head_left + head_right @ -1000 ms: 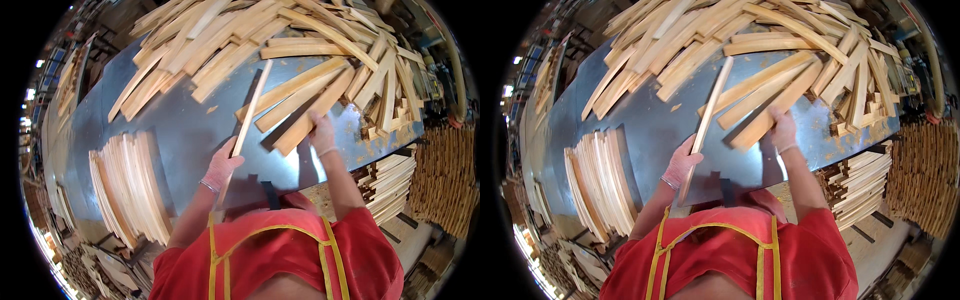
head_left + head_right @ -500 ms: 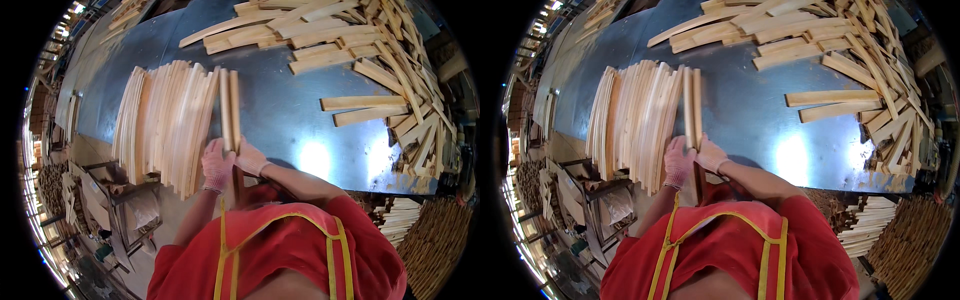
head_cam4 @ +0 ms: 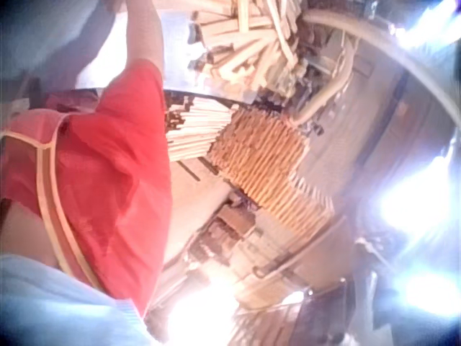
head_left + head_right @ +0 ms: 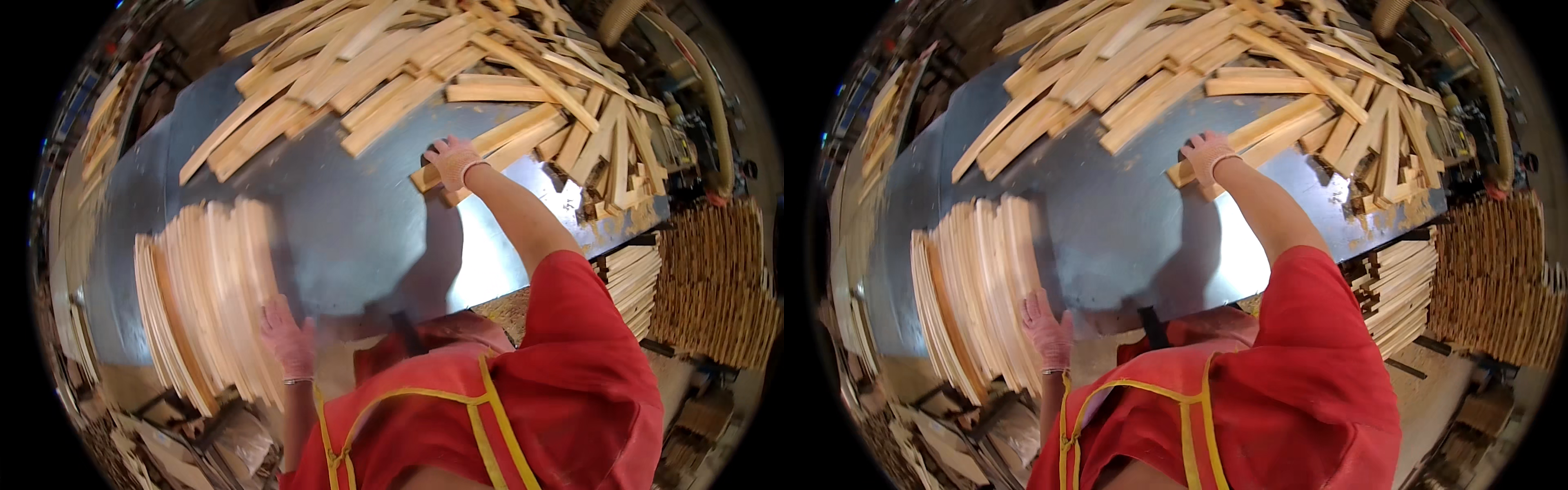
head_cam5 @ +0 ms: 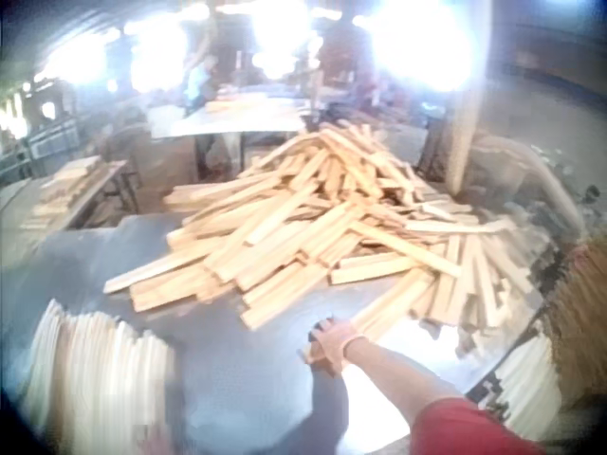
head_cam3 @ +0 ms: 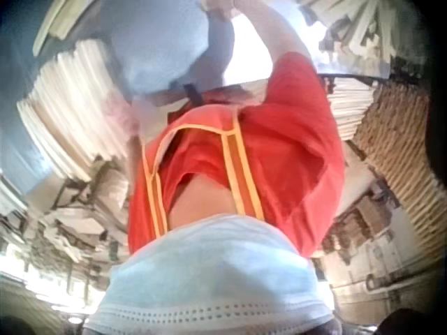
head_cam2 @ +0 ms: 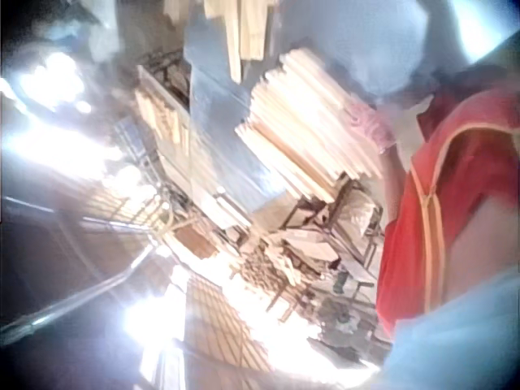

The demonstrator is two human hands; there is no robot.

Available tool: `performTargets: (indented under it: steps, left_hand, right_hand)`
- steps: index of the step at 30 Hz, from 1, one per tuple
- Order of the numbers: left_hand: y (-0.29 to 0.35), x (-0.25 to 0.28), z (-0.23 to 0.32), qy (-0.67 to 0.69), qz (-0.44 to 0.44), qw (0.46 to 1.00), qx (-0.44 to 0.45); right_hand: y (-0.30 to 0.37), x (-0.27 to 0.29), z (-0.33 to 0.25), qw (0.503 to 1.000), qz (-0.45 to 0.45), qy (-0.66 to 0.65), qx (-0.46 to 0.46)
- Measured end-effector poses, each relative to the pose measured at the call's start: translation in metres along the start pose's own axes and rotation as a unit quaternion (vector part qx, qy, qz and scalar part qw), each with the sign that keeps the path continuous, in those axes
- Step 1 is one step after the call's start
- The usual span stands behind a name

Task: The person sorts and stacks light-colored wooden planks on a metal workbench. They pick up individual planks from a large pile, align them, and place them into a neat stack.

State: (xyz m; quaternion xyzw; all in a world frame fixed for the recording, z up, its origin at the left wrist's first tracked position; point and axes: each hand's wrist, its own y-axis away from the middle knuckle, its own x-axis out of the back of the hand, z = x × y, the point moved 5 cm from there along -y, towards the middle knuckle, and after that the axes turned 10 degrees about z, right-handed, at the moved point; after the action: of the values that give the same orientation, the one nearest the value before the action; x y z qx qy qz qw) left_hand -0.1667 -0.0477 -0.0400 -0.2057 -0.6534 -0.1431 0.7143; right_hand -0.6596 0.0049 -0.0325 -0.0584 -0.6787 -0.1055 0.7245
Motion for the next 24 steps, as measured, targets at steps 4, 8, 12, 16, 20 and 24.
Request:
performTargets:
  steps: [4,8,12,16,20,24]
  left_hand:
    - [-0.030,-0.007,0.114,0.079,0.028,0.988,-0.132]
    - [-0.043,-0.010,0.214,0.102,-0.070,0.982,-0.144]
    - [-0.055,-0.029,0.232,0.061,-0.136,0.982,-0.113]
    - [-0.058,-0.041,0.232,0.016,-0.127,0.984,-0.124]
    - [-0.073,-0.033,0.266,0.049,-0.102,0.978,-0.175]
    - [-0.095,-0.048,0.300,0.036,-0.229,0.962,-0.142]
  right_hand:
    - [0.013,0.028,-0.016,0.992,-0.100,-0.011,0.074]
    - [0.032,0.039,-0.039,0.954,0.118,-0.243,0.127]
    - [0.000,0.046,0.148,0.951,0.198,-0.202,-0.122]
    - [0.048,0.009,0.374,0.888,0.090,0.019,-0.450]
    - [0.092,-0.014,0.416,0.871,0.146,0.073,-0.464]
    - [0.092,-0.025,0.383,0.916,0.018,-0.143,-0.374]
